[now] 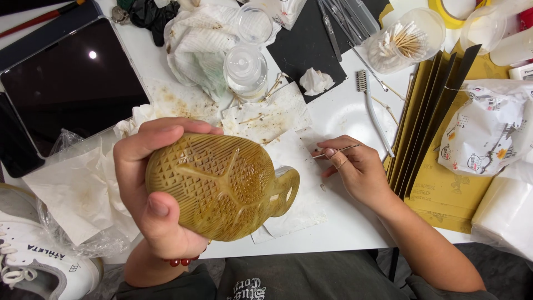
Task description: Cleaning and scraping debris from the grooves of a rubber shoe sole using a cotton swab and a metal pick.
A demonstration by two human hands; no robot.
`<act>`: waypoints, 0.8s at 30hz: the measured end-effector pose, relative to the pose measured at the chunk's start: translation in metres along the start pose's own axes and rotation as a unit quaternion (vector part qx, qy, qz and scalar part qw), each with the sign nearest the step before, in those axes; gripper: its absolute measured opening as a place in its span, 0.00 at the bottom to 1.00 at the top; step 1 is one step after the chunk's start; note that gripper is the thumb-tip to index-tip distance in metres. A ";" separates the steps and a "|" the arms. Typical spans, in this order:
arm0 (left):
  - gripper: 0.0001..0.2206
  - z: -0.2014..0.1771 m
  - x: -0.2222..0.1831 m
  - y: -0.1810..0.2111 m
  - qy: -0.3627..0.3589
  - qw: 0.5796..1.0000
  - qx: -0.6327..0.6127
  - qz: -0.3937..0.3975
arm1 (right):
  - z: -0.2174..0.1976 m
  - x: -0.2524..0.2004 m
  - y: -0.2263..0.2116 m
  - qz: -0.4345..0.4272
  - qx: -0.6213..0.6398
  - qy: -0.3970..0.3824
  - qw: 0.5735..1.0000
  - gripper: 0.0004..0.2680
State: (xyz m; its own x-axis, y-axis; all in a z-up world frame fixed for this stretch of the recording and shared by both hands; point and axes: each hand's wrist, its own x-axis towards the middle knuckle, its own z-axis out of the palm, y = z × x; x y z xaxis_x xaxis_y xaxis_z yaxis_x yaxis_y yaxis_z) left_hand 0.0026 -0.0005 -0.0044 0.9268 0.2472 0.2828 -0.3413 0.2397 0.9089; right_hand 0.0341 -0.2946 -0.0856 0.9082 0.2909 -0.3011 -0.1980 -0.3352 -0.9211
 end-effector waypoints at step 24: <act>0.22 -0.005 0.013 -0.021 0.000 0.995 -0.089 0.047 | 0.004 -0.008 -0.025 -0.093 -0.016 0.063 0.994 0.08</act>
State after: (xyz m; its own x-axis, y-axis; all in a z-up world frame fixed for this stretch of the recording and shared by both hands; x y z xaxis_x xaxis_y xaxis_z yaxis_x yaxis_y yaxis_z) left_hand 0.0206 0.0025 -0.0214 0.8892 0.2762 0.3648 -0.4495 0.3779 0.8094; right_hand 0.0307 -0.2851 -0.0608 0.9672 0.2370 -0.0918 -0.0126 -0.3159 -0.9487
